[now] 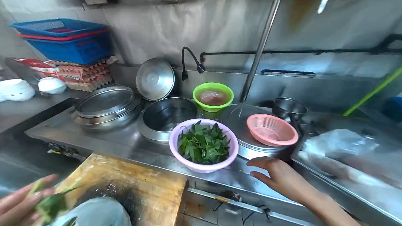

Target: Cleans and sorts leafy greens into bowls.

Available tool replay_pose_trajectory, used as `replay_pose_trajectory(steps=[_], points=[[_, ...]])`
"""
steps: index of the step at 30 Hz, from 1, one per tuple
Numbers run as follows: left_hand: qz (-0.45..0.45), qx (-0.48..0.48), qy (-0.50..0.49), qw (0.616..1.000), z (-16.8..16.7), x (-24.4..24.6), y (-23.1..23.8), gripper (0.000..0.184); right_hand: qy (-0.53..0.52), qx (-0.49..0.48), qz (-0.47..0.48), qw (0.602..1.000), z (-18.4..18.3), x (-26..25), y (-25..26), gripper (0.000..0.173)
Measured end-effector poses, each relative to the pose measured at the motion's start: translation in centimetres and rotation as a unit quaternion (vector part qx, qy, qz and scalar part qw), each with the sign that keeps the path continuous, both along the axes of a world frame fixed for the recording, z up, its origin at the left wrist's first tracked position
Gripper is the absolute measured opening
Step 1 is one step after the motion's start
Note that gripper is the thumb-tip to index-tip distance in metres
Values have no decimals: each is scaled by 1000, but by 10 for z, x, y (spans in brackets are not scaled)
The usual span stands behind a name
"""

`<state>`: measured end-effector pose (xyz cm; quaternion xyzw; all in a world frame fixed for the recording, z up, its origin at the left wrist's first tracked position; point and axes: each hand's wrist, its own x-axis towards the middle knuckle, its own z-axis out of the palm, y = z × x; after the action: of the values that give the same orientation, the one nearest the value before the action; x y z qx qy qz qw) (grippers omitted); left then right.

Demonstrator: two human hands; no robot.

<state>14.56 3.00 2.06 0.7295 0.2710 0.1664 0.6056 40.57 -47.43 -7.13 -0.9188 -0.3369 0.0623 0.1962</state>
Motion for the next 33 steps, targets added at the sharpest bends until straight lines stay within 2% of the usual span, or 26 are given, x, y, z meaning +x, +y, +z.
replay_pose_trajectory(steps=[1,3,5,7,9,11,12,13,15,18,20,22,24,26,29,31,33], points=[[-54,-13,-10,998,-8,25,7,35,-5,9,0,1000,-2,14,10,31],[-98,-45,-43,993,-24,89,-7,35,-19,25,3,1000,-5,37,28,29],[-124,-76,-72,987,-40,160,-44,32,-21,32,2,999,-5,54,45,29],[-203,-85,-50,974,-59,223,-89,30,5,21,-3,1000,-2,66,59,30],[-328,41,58,942,-85,272,-125,40,31,-5,-5,1000,2,78,72,31],[-433,218,189,854,-98,300,-147,65,76,-51,4,996,9,88,85,34],[-445,283,222,820,-100,308,-152,69,98,-77,18,992,12,94,94,35],[-432,328,224,810,-100,313,-151,65,115,-97,43,988,12,100,104,38],[-396,353,212,821,-95,317,-139,56,156,-123,109,974,0,110,130,49],[-373,310,210,849,-87,312,-116,45,228,-204,208,929,-35,120,171,72],[-340,285,203,873,-84,303,-106,39,242,-272,257,895,-54,126,185,80],[-299,268,184,897,-83,295,-103,32,240,-310,277,877,-62,127,189,88],[-281,259,203,902,-85,294,-110,29,227,-342,283,867,-63,123,188,92],[-296,277,282,869,-94,301,-127,33,224,-348,297,861,-59,124,185,88],[-298,348,414,786,-113,318,-154,42,250,-277,340,863,-45,148,174,64],[-267,362,441,777,-119,325,-160,34,278,-252,355,856,-32,167,163,52],[-236,340,413,811,-109,324,-157,27,274,-238,358,860,-21,183,152,40]])
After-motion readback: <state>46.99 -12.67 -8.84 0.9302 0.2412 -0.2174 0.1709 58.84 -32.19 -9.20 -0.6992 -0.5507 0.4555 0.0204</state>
